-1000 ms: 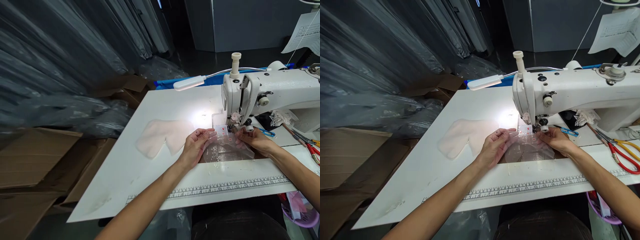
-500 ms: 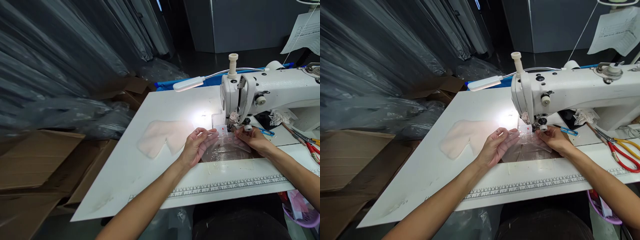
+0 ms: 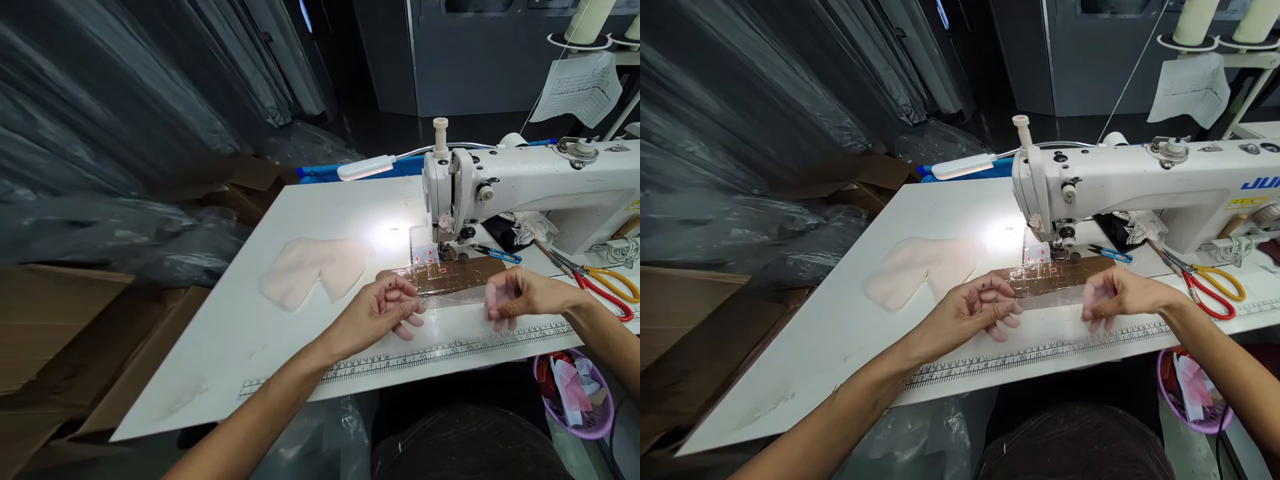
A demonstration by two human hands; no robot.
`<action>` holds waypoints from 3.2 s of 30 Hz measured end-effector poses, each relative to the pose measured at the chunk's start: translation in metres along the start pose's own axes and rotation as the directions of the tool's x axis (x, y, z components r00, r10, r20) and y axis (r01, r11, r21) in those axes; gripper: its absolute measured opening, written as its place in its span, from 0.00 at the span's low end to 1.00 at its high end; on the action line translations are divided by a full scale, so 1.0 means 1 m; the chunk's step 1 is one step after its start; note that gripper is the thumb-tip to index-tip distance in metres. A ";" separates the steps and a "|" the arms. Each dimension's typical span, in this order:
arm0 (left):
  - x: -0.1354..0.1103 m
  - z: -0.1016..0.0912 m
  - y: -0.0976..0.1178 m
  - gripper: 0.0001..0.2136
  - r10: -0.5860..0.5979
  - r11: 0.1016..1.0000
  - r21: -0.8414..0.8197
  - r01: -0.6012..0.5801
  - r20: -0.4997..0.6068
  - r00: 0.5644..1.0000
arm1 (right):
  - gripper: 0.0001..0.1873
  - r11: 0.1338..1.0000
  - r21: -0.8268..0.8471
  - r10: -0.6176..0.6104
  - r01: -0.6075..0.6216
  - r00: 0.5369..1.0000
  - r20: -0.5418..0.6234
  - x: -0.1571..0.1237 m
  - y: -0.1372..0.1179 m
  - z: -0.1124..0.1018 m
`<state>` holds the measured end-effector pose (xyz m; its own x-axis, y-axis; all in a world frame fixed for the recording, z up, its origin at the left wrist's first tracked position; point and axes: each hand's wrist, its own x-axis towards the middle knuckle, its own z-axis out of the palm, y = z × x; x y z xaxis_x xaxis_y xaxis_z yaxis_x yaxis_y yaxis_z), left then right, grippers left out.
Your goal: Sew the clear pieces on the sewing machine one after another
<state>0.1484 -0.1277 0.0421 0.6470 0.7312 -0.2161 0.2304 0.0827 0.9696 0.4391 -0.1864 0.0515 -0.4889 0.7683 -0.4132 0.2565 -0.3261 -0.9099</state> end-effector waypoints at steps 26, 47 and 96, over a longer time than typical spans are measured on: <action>0.025 -0.024 -0.021 0.27 0.235 0.946 0.236 -0.224 -0.021 0.972 | 0.16 0.995 -0.008 -0.096 0.100 0.929 -0.358 0.085 -0.023 0.043; 0.040 -0.012 -0.024 0.30 -0.020 0.976 0.191 0.103 -0.394 0.919 | 0.21 0.378 -0.915 -0.531 0.142 0.842 -0.089 0.076 0.018 -0.012; 0.041 -0.012 -0.030 0.29 0.108 0.934 0.354 0.050 -0.413 0.904 | 0.19 0.332 -0.917 -0.678 0.221 0.732 -0.069 0.072 0.041 0.001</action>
<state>0.1601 -0.0921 0.0058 0.3094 0.9500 -0.0430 0.5047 -0.1258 0.8541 0.4134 -0.1450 -0.0158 -0.4737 0.8215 0.3173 0.7419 0.5664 -0.3588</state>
